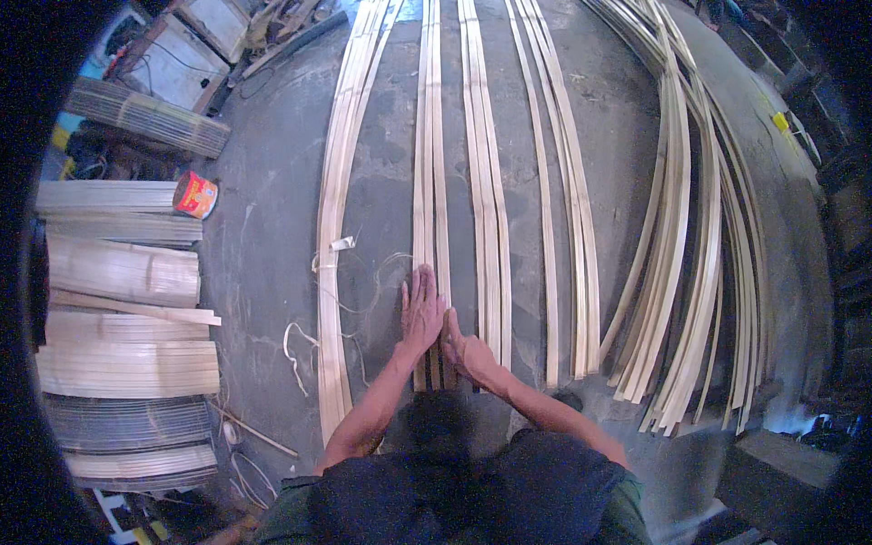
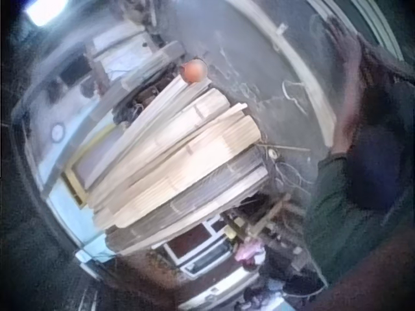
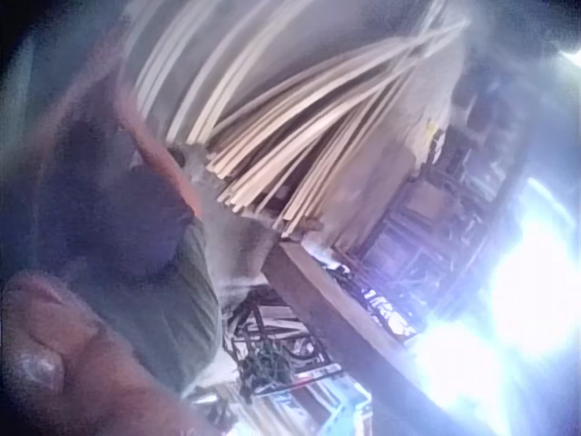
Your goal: The person sits on the floor and repeatedly picks up thin wooden strips, aligns them side-by-side, and places them into a growing stack. The hands move the strips back and forth to ensure they are straight and flush with the others.
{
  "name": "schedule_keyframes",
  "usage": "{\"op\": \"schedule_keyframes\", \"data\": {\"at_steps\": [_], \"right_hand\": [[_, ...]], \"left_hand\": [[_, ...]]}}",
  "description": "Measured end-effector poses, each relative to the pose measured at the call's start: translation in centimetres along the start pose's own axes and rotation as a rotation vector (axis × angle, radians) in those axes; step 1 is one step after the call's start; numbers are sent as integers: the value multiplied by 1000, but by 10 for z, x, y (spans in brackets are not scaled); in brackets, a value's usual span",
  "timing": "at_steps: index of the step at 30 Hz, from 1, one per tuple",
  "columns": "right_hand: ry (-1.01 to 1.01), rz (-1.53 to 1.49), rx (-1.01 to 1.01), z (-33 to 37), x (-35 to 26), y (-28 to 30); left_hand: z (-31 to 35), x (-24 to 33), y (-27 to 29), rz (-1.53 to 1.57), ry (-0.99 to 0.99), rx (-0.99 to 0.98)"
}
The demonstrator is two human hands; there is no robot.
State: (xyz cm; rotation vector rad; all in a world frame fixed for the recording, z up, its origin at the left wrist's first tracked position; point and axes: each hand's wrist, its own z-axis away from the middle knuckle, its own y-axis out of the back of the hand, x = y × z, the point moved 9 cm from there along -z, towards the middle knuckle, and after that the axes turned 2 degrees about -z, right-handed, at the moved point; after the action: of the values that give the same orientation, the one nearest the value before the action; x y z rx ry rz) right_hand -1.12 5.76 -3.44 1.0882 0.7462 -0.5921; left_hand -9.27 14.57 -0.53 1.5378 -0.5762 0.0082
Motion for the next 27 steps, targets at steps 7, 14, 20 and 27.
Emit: {"op": "schedule_keyframes", "data": {"at_steps": [7, 14, 20, 27], "right_hand": [[30, 41, -8, -6, -6, -9], [32, -170, 264, 18, 6, 54], [-191, 338, 664, 107, 58, 166], [-191, 300, 610, 108, 71, 149]], "left_hand": [[3, -4, -3, -43, -59, -17], [3, -7, -12, -106, -35, -28], [-5, 11, 0, -17, 15, 21], [0, 95, -9, 68, -163, -30]]}}
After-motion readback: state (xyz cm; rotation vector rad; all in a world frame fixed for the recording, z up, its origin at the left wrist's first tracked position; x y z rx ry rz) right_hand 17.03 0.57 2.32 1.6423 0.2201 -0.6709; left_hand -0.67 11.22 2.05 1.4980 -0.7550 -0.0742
